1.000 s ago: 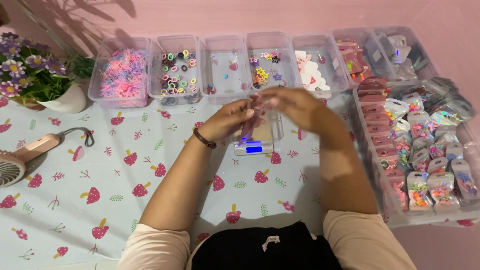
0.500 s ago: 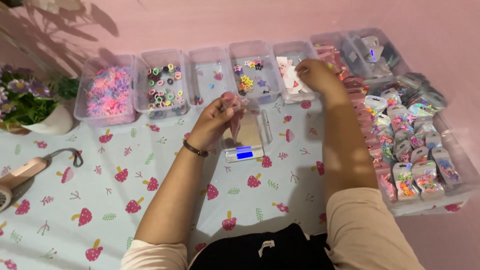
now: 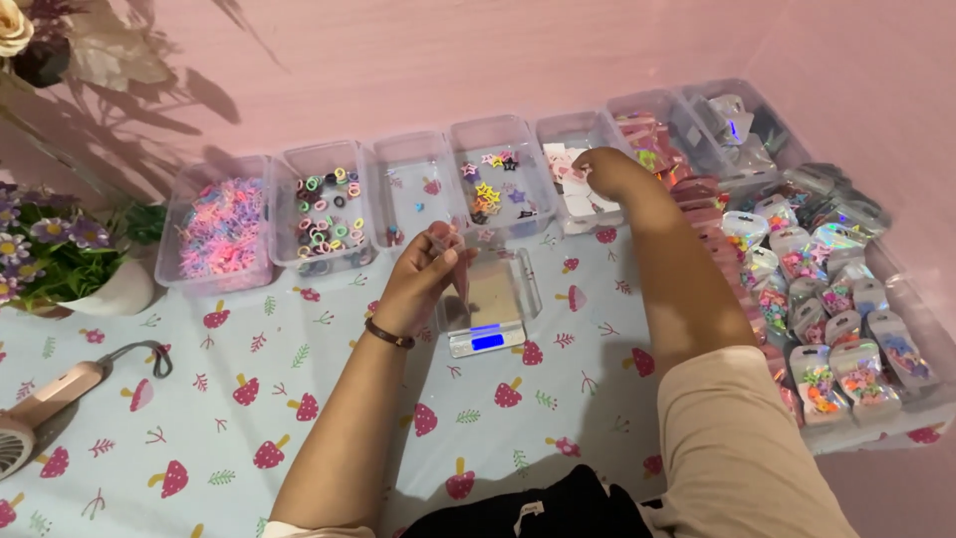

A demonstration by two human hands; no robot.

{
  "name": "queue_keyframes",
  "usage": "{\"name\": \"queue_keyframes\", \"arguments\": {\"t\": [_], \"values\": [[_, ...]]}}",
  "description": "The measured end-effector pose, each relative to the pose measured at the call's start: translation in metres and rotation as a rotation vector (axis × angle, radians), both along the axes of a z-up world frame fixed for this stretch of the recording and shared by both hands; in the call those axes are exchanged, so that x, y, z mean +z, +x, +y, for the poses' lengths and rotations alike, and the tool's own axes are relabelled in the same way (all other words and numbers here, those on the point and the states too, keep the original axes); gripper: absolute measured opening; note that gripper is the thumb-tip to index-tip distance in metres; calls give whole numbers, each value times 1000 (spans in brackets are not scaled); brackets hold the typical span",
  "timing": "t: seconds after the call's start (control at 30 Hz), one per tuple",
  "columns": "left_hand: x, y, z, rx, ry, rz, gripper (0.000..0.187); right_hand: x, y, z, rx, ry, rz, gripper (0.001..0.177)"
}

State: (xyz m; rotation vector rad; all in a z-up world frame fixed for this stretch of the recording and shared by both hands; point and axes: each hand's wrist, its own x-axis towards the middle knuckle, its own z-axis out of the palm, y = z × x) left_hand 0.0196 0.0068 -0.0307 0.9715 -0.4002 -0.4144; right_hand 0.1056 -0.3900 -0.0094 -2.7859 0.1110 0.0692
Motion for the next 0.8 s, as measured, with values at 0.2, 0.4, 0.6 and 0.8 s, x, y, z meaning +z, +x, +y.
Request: {"name": "queue_keyframes", "arguments": {"t": [0.2, 0.4, 0.6, 0.8], "values": [[-4, 2, 0, 6, 19, -5, 47, -52, 42, -32, -24, -98, 132, 63], [-14, 7, 1, 18, 17, 1, 49, 11, 2, 21, -67, -66, 112, 55], [-11, 6, -1, 7, 25, -3, 53, -14, 19, 17, 14, -96, 66, 61], [-8, 5, 2, -2, 16, -3, 56, 6, 1, 27, -61, 15, -60, 42]]}}
